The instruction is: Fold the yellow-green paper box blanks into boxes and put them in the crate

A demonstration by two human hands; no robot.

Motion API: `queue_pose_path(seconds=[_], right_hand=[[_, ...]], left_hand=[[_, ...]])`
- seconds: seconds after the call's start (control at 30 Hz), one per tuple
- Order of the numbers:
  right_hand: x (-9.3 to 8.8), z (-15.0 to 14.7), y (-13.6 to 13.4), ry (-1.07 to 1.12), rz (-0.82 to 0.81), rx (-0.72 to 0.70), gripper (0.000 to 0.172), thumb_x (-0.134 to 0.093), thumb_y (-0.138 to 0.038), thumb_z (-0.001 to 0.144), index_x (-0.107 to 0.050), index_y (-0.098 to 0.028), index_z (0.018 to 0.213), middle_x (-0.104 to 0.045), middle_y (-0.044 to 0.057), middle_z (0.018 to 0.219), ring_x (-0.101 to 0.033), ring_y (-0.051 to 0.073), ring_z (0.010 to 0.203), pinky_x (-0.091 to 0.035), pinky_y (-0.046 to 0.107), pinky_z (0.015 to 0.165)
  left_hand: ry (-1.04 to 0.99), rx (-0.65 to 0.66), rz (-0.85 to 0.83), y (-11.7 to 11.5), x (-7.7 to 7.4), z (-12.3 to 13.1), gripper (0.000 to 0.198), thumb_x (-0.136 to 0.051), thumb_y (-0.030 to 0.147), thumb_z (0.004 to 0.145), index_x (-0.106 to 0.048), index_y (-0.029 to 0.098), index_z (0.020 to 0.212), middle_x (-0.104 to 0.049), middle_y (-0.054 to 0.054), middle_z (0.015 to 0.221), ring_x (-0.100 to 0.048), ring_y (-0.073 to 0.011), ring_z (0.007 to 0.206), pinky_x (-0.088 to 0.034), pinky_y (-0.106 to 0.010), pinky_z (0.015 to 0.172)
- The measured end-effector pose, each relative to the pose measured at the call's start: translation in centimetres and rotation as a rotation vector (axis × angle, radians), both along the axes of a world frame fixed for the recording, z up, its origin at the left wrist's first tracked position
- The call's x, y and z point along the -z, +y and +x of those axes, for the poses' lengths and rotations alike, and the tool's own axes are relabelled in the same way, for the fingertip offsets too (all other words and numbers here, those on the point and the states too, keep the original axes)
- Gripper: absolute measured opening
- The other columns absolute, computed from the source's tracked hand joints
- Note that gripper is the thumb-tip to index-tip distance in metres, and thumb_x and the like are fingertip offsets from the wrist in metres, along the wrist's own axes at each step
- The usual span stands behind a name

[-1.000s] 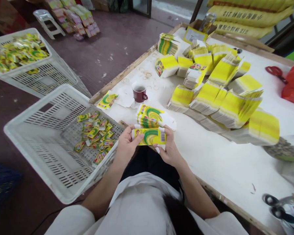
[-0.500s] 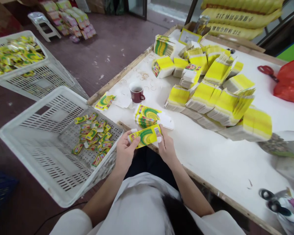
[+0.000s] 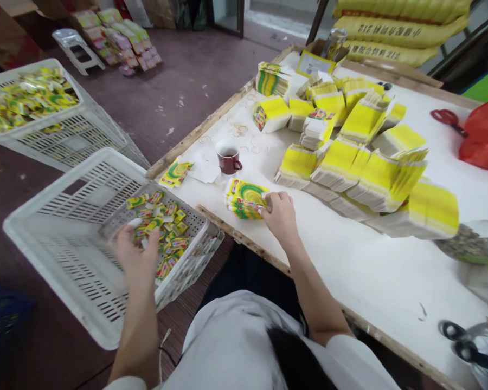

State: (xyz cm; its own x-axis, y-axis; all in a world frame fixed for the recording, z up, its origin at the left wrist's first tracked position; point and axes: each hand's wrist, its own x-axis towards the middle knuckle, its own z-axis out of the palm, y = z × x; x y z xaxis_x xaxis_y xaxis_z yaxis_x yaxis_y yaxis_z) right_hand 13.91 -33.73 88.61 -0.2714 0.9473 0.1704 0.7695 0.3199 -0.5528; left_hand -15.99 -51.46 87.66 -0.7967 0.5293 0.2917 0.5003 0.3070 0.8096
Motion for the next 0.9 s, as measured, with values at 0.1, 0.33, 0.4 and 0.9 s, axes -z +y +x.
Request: queue_pose_path(seconds=[0.1,0.33,0.4,0.9], right_hand=[[-0.1,-0.3,0.0,0.014,-0.014,-0.010,0.020,-0.068,-0.017,0.078,-0.056,-0.020,0.094,-0.064,0.012,0.100,-0.056,0.030,0.096,-0.047,0.045,0.088],[-2.9,0.5,-2.9,0.284,-0.128,0.020,0.028,-0.059,-0.023,0.082,-0.044,-0.022,0.105,-0.062,0.005,0.092,-0.058,0.021,0.074,-0.045,0.034,0.070],[-3.8,0.5,-4.8,0.346,-0.171,-0.084,0.024,-0.057,-0.022,0.082,-0.044,-0.023,0.102,-0.059,0.003,0.088,-0.056,0.019,0.070,-0.044,0.031,0.066],[-3.1,-0.7,-8.8,0.614,-0.332,-0.382,0.017,-0.062,-0.022,0.083,-0.057,-0.021,0.099,-0.063,0.001,0.085,-0.057,0.015,0.073,-0.048,0.027,0.068]], left_hand=[[-0.250,0.100,0.040,1.7,0.0,4.2,0.051,-0.078,0.048,0.069,-0.062,0.018,0.107,-0.060,-0.009,0.112,-0.060,-0.0247,0.104,-0.055,-0.038,0.085],[-0.874,0.539,0.459,4.7,-0.8,12.5,0.067,-0.081,0.065,0.065,-0.065,0.025,0.116,-0.067,-0.009,0.118,-0.065,-0.0234,0.105,-0.055,-0.036,0.088],[-1.024,0.559,0.576,5.1,-1.4,14.5,0.074,-0.076,0.076,0.060,-0.066,0.027,0.114,-0.067,-0.009,0.116,-0.065,-0.0274,0.108,-0.055,-0.041,0.090],[-0.940,0.473,0.510,5.7,-3.6,16.2,0.072,-0.061,0.090,0.061,-0.066,0.024,0.087,-0.066,-0.003,0.078,-0.064,-0.0212,0.075,-0.057,-0.034,0.070]])
